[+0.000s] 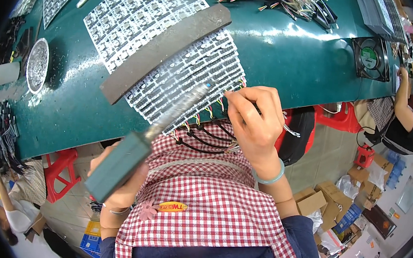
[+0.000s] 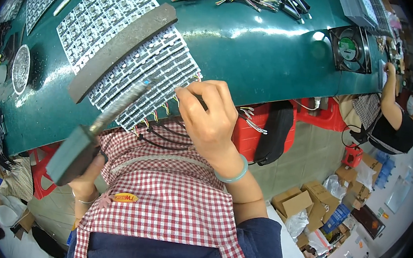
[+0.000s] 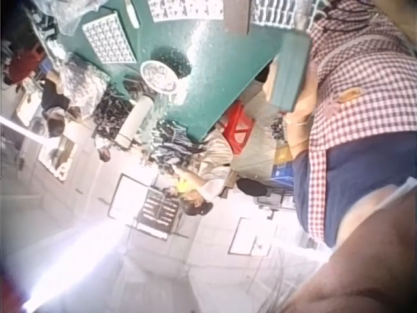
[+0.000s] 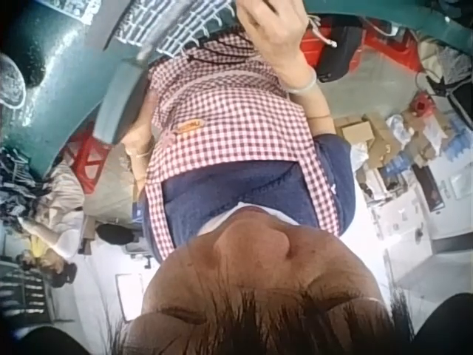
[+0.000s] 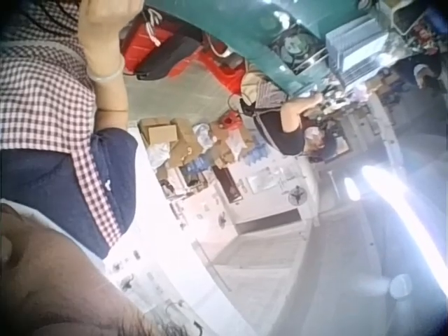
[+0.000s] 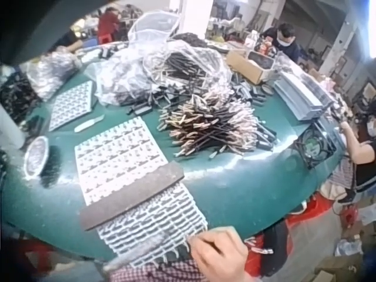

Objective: The person solders wires onto circuit boards using a soldering iron, connecting wire harnesses to the board contacts by hand.

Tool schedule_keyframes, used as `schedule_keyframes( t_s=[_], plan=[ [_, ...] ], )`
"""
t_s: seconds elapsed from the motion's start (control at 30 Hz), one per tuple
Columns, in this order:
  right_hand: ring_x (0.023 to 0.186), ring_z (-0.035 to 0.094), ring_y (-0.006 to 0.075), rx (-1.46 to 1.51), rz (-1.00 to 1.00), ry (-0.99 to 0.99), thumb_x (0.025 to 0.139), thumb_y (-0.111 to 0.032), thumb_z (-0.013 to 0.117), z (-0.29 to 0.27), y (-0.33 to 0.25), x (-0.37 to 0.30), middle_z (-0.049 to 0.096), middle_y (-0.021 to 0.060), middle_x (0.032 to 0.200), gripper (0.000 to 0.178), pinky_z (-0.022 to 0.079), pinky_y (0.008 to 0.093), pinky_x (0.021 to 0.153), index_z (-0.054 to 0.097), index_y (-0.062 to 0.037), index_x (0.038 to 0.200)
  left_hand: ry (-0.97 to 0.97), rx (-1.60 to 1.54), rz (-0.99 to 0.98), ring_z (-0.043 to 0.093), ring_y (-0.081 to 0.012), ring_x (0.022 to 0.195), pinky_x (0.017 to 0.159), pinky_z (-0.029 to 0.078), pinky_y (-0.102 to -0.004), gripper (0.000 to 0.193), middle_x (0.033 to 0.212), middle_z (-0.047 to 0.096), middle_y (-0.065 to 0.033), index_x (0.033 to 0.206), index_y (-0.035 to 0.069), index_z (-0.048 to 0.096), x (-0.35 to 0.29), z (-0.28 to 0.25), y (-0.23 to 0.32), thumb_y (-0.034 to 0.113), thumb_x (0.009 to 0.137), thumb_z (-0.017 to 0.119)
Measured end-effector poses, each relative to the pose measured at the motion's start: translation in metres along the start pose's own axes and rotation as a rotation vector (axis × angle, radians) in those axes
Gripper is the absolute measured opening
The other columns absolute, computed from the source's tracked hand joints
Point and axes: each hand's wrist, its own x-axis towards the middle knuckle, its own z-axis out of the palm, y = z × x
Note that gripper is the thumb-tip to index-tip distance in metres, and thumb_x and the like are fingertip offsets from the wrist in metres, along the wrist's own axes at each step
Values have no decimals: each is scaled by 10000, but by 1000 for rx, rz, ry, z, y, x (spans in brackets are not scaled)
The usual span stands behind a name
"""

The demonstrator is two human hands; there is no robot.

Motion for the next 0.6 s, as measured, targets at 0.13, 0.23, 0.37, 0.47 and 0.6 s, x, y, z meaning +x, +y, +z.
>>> schedule_keyframes(
  t_s=[0.13,0.23,0.37,0.47,0.6],
  plan=[
    [757,587,245,21,-9,-21,628,59,724,-1,-2,0,609,58,833,302,486,323,585,672,-35,909,-164,35,122,710,-288,778,686,564,-323,278,901,703,-163,888,-23,724,12,1,9,21,614,729],
    [766,589,243,21,-11,-23,624,46,727,-1,-3,-1,613,56,835,299,487,317,583,677,-37,907,-196,64,141,713,-300,774,674,566,-323,262,896,701,-171,866,-29,721,17,3,14,23,609,711],
    [766,589,241,18,-14,-20,631,39,728,-1,-3,-1,614,52,832,288,490,316,582,684,-41,904,-214,63,153,711,-299,762,671,565,-320,262,889,697,-178,862,-32,715,20,6,15,27,607,705],
    [767,589,241,22,-11,-22,632,37,729,-1,-3,-1,613,51,831,289,492,317,580,685,-42,907,-224,64,195,710,-299,757,674,565,-319,269,890,697,-179,862,-38,710,22,5,14,30,602,708],
    [769,592,241,20,-18,-6,634,34,728,0,-3,-1,613,52,830,285,495,317,576,686,-43,905,-245,64,181,711,-298,759,671,562,-321,284,886,696,-180,871,-47,705,19,3,10,27,597,714]
  ],
)
